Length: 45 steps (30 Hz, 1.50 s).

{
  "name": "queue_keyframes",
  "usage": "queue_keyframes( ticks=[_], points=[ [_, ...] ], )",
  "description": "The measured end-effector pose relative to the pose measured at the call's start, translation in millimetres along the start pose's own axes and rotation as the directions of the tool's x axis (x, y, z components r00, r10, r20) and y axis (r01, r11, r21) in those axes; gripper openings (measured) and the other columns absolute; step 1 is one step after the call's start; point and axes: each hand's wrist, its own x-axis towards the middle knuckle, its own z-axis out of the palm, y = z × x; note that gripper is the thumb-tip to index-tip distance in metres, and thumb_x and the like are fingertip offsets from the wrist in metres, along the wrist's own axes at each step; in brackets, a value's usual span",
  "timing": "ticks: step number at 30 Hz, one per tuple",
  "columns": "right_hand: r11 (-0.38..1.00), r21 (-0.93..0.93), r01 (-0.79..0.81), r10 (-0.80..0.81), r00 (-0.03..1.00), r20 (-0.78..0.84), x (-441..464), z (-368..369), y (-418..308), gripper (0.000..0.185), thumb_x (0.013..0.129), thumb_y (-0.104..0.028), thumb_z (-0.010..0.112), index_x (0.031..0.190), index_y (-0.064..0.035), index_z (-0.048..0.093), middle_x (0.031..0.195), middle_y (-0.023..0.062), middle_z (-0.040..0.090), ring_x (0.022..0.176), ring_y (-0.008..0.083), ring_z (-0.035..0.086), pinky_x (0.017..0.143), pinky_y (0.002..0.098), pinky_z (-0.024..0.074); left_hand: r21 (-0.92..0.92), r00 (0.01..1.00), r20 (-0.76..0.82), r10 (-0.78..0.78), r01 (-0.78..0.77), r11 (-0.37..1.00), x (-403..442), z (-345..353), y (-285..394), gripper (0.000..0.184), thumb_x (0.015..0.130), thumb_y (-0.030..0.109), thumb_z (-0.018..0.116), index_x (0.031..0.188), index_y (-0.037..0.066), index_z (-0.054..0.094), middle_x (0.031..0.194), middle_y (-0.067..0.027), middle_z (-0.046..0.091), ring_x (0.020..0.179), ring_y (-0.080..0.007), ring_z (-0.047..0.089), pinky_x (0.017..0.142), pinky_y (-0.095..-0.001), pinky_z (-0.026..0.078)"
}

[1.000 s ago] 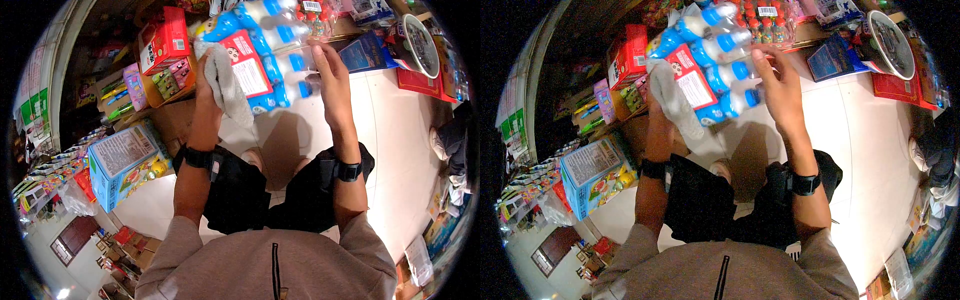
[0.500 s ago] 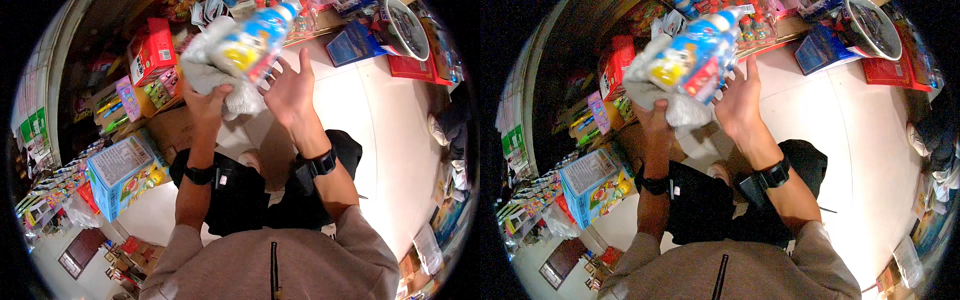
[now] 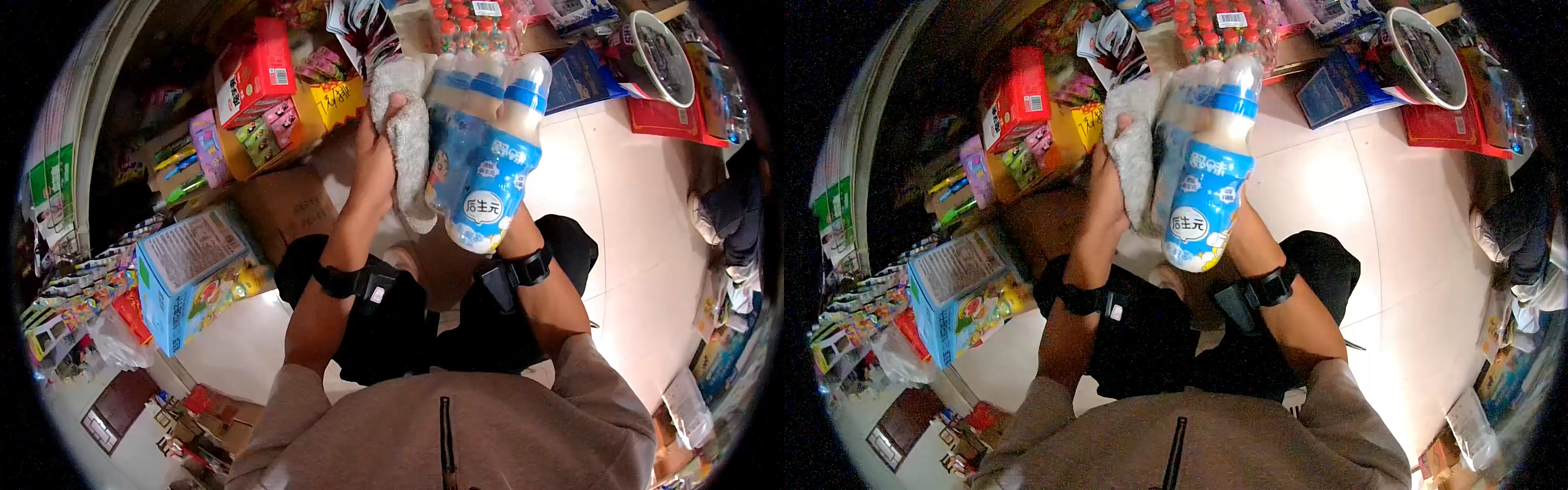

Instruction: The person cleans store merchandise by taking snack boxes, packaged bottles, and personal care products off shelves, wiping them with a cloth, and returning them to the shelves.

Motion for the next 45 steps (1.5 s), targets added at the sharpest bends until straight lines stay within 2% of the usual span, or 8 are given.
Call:
queue_keyframes(
  ticks=[11,13,16,23,30,32,41,45],
  points=[
    [0.984,-0.120,0.130,-0.147,0.978,-0.150,7.5,9.0,8.7,0.055,0.097,-0.061,0.036,0.108,-0.0117,0.057,0.082,0.0054,0.064,0.069,0.0196,0.065,0.063,0.0344,0.0551,-0.006,0.998,-0.013,0.061,-0.061,0.998,-35.1,16.5,25.4,0.057,0.098,0.043,0.055,0.136,0.001,0.047,0.129,-0.0117,0.058,0.117,-0.0227,0.056,0.101,-0.0364,0.043],
    [0.968,0.196,-0.159,0.161,0.987,0.007,8.7,-4.8,8.3,0.058,0.095,-0.064,0.035,0.102,-0.0116,0.059,0.077,0.0056,0.063,0.063,0.0205,0.064,0.059,0.0347,0.0549,-0.120,0.998,0.063,0.009,-0.001,0.993,-38.2,1.7,26.8,0.054,0.098,0.043,0.054,0.134,0.003,0.049,0.125,-0.0108,0.059,0.114,-0.0221,0.057,0.100,-0.0367,0.044],
    [0.952,0.270,-0.144,0.155,0.988,-0.021,21.0,-20.7,17.5,0.060,0.094,-0.066,0.035,0.101,-0.0115,0.060,0.076,0.0057,0.064,0.062,0.0208,0.064,0.057,0.0351,0.0550,-0.186,0.988,0.131,-0.082,0.106,0.977,-37.3,-10.6,20.4,0.051,0.097,0.046,0.055,0.128,0.007,0.052,0.116,-0.0081,0.061,0.105,-0.0196,0.061,0.095,-0.0373,0.048],
    [0.980,0.173,-0.101,0.102,0.995,0.000,5.6,-23.1,13.4,0.057,0.095,-0.060,0.038,0.104,-0.0090,0.060,0.084,0.0063,0.065,0.072,0.0195,0.064,0.065,0.0335,0.0539,0.366,0.956,0.247,0.156,-0.242,0.899,-42.7,14.7,16.9,0.053,0.096,0.035,0.060,0.133,0.000,0.046,0.122,-0.0103,0.059,0.107,-0.0192,0.057,0.096,-0.0318,0.043],
    [0.990,-0.123,0.063,-0.063,0.998,0.003,-8.8,-14.2,-3.4,0.053,0.098,-0.053,0.040,0.109,-0.0057,0.060,0.092,0.0070,0.065,0.082,0.0174,0.062,0.074,0.0306,0.0514,0.085,0.978,-0.094,-0.188,0.196,0.977,-9.0,0.2,-4.7,0.058,0.096,0.053,0.051,0.131,0.007,0.048,0.113,-0.0090,0.059,0.099,-0.0205,0.059,0.087,-0.0356,0.049],
    [0.966,-0.227,0.121,-0.122,0.992,0.010,-8.1,-9.9,-7.9,0.052,0.099,-0.051,0.041,0.111,-0.0047,0.060,0.094,0.0071,0.065,0.084,0.0168,0.062,0.077,0.0297,0.0507,-0.196,0.947,-0.030,-0.321,0.310,0.930,0.1,-13.5,-15.3,0.056,0.096,0.055,0.048,0.127,0.009,0.052,0.113,-0.0087,0.060,0.102,-0.0232,0.059,0.089,-0.0381,0.050],
    [0.516,-0.736,0.438,-0.406,0.882,0.240,-7.8,7.9,-47.2,0.056,0.101,-0.049,0.043,0.122,0.0010,0.058,0.109,0.0100,0.064,0.100,0.0163,0.059,0.090,0.0287,0.0458,-0.342,0.850,0.193,-0.490,0.527,0.778,12.9,-5.2,-31.1,0.051,0.095,0.054,0.040,0.118,0.012,0.058,0.108,-0.0118,0.064,0.094,-0.0296,0.063,0.077,-0.0487,0.056],
    [0.937,-0.319,-0.143,0.146,0.989,-0.013,-20.8,7.9,-87.4,0.082,0.093,-0.067,0.038,0.135,0.0027,0.050,0.126,0.0174,0.058,0.115,0.0255,0.057,0.097,0.0381,0.0458,-0.335,0.805,0.211,-0.555,0.593,0.733,22.2,-16.4,-40.3,0.049,0.096,0.053,0.040,0.116,0.013,0.060,0.112,-0.0117,0.065,0.096,-0.0293,0.065,0.082,-0.0477,0.056]
  ],
)
